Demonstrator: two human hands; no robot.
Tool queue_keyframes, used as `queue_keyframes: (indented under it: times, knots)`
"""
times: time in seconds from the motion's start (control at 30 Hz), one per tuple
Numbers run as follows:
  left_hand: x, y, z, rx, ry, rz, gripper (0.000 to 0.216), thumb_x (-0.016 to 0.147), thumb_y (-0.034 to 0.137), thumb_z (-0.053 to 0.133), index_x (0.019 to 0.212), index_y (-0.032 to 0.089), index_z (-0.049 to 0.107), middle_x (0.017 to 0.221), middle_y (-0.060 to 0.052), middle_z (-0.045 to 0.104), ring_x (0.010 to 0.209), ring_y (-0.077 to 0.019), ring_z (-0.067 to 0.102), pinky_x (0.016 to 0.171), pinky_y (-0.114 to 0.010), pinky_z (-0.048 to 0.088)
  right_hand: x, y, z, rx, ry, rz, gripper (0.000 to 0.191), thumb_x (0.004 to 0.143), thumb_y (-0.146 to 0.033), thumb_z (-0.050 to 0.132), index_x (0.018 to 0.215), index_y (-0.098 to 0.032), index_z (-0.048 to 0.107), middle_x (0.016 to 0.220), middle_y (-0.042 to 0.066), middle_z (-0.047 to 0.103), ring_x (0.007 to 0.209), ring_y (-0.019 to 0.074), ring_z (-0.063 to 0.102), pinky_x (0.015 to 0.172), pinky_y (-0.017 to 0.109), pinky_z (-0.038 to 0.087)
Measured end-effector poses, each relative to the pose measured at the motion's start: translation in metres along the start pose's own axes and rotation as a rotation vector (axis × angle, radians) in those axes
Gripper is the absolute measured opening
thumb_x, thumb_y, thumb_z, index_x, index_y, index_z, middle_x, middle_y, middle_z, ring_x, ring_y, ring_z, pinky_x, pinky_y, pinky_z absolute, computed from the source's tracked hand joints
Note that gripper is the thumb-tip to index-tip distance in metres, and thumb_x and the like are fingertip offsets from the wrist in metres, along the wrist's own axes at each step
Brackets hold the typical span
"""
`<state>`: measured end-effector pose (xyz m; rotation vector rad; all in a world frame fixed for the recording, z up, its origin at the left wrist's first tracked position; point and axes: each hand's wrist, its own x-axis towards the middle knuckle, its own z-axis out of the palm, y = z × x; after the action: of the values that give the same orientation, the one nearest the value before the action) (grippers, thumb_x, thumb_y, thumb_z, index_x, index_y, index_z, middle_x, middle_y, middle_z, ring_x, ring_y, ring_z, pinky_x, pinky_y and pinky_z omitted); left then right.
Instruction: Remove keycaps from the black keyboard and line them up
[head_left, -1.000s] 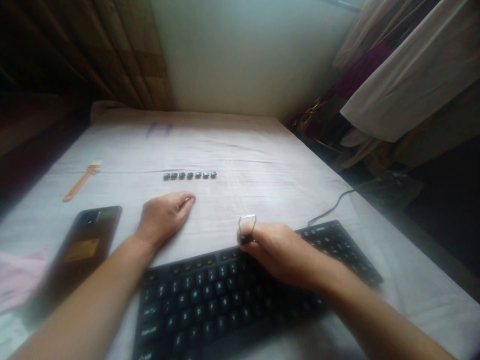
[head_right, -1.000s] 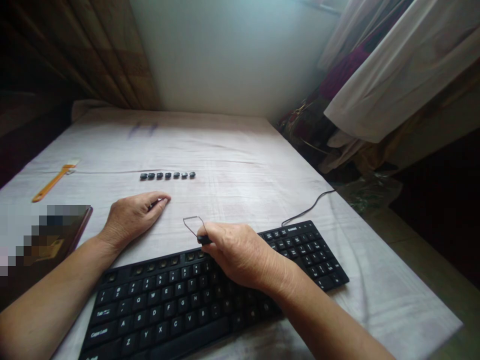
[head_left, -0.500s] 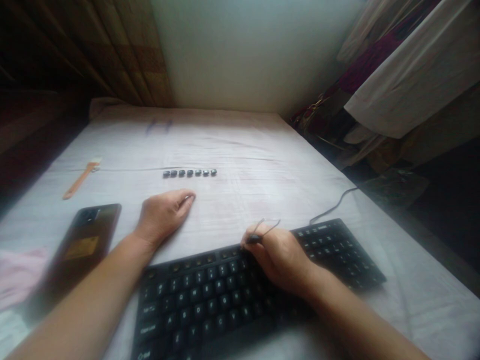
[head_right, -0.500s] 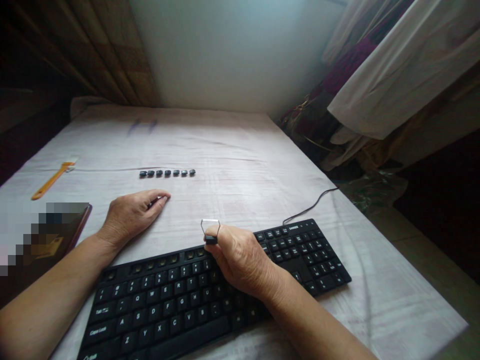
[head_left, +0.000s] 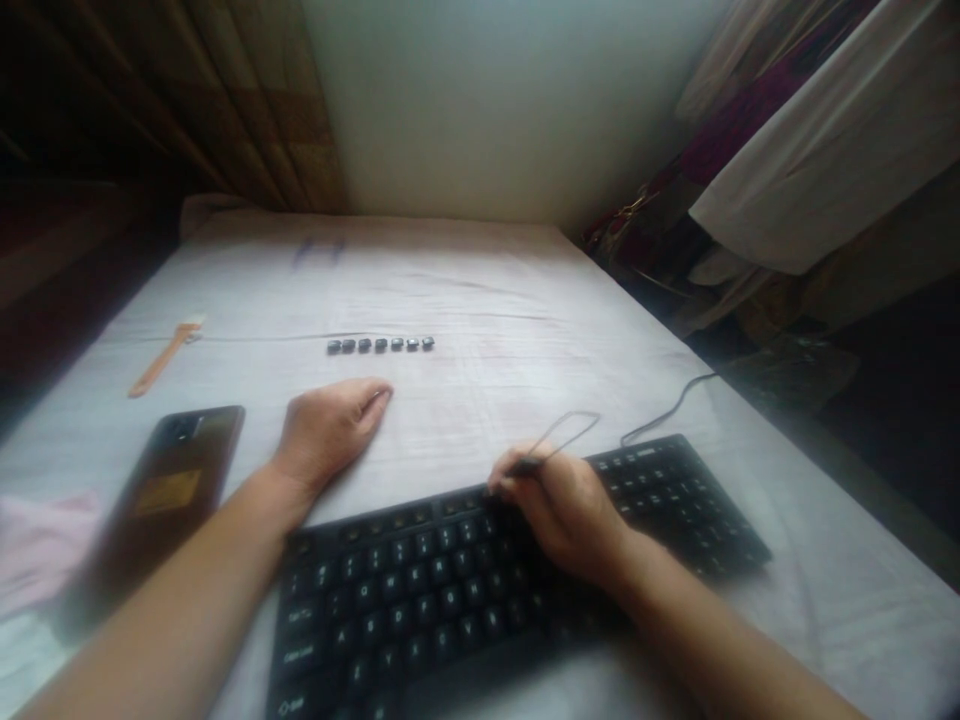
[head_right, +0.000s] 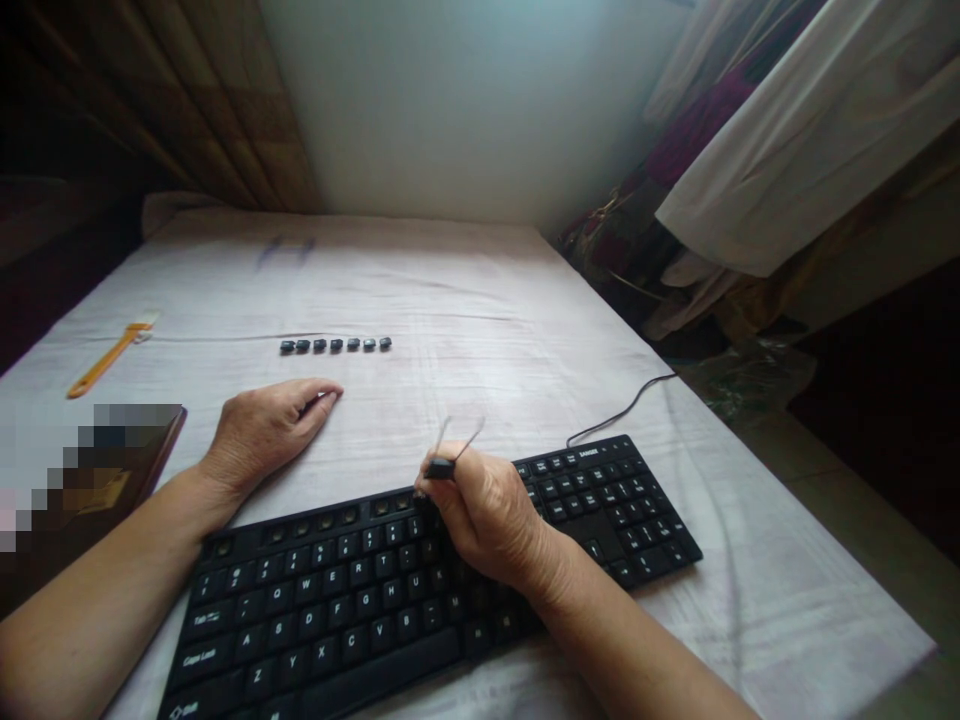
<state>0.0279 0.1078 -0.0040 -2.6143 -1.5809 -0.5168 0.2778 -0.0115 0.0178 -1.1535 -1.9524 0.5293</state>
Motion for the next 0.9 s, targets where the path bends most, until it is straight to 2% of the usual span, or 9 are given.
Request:
queue_keyframes:
  times: [0.13, 0.4, 0.63, 0.73, 0.83, 0.9]
  knots:
    - [0.000, 0.000, 0.001, 0.010, -0.002, 0.001, 0.028, 0.092, 0.032, 0.048, 0.105, 0.025, 0.071, 0.101, -0.006, 0.076, 0.085, -0.0266, 0.071, 0.065, -0.034, 0.051, -0.001, 0.001, -0.002, 0.149, 0.063, 0.124, 0.006, 0.095, -0.018, 0.044, 0.098, -0.022, 0.047, 0.079, 0.000, 0.064, 0.063, 0.0111, 0.060, 0.062, 0.025, 0.051]
    - [0.001, 0.001, -0.001, 0.011, 0.000, -0.002, 0.028, 0.092, 0.033, 0.047, 0.104, 0.025, 0.071, 0.099, -0.005, 0.077, 0.084, -0.0253, 0.072, 0.066, -0.033, 0.051, 0.004, -0.001, -0.001, 0.292, 0.182, 0.284, 0.002, 0.095, -0.025, 0.045, 0.096, -0.023, 0.045, 0.078, -0.001, 0.065, 0.058, 0.0104, 0.059, 0.059, 0.026, 0.052]
    - [0.002, -0.002, -0.003, -0.060, -0.042, -0.061, 0.026, 0.089, 0.034, 0.050, 0.102, 0.027, 0.071, 0.093, -0.004, 0.077, 0.080, -0.0251, 0.071, 0.066, -0.034, 0.050, 0.021, -0.014, -0.010, 0.244, 0.134, 0.284, 0.005, 0.093, -0.025, 0.046, 0.095, -0.021, 0.045, 0.076, 0.000, 0.066, 0.059, 0.0110, 0.061, 0.058, 0.027, 0.053]
    - [0.005, 0.002, -0.008, -0.267, -0.118, -0.111, 0.026, 0.088, 0.037, 0.052, 0.100, 0.024, 0.071, 0.090, -0.005, 0.077, 0.079, -0.0251, 0.070, 0.071, -0.036, 0.051, 0.039, -0.020, -0.013, 0.237, 0.112, 0.224, 0.004, 0.092, -0.025, 0.046, 0.092, -0.021, 0.045, 0.075, 0.000, 0.066, 0.058, 0.0102, 0.060, 0.059, 0.026, 0.052]
    - [0.008, 0.012, -0.015, -0.679, -0.237, -0.116, 0.027, 0.087, 0.039, 0.053, 0.098, 0.022, 0.071, 0.094, -0.003, 0.075, 0.085, -0.0227, 0.068, 0.079, -0.036, 0.050, 0.057, -0.021, -0.010, 0.244, 0.117, 0.182, 0.005, 0.091, -0.026, 0.047, 0.092, -0.021, 0.044, 0.075, 0.000, 0.066, 0.059, 0.0099, 0.059, 0.059, 0.026, 0.052]
    - [0.008, 0.022, -0.020, -0.925, -0.374, -0.092, 0.026, 0.086, 0.041, 0.056, 0.099, 0.023, 0.070, 0.095, -0.002, 0.075, 0.088, -0.0223, 0.067, 0.081, -0.036, 0.050, 0.066, -0.018, -0.003, 0.271, 0.124, 0.182, 0.008, 0.091, -0.028, 0.047, 0.093, -0.021, 0.044, 0.075, 0.000, 0.066, 0.058, 0.0104, 0.060, 0.059, 0.026, 0.052]
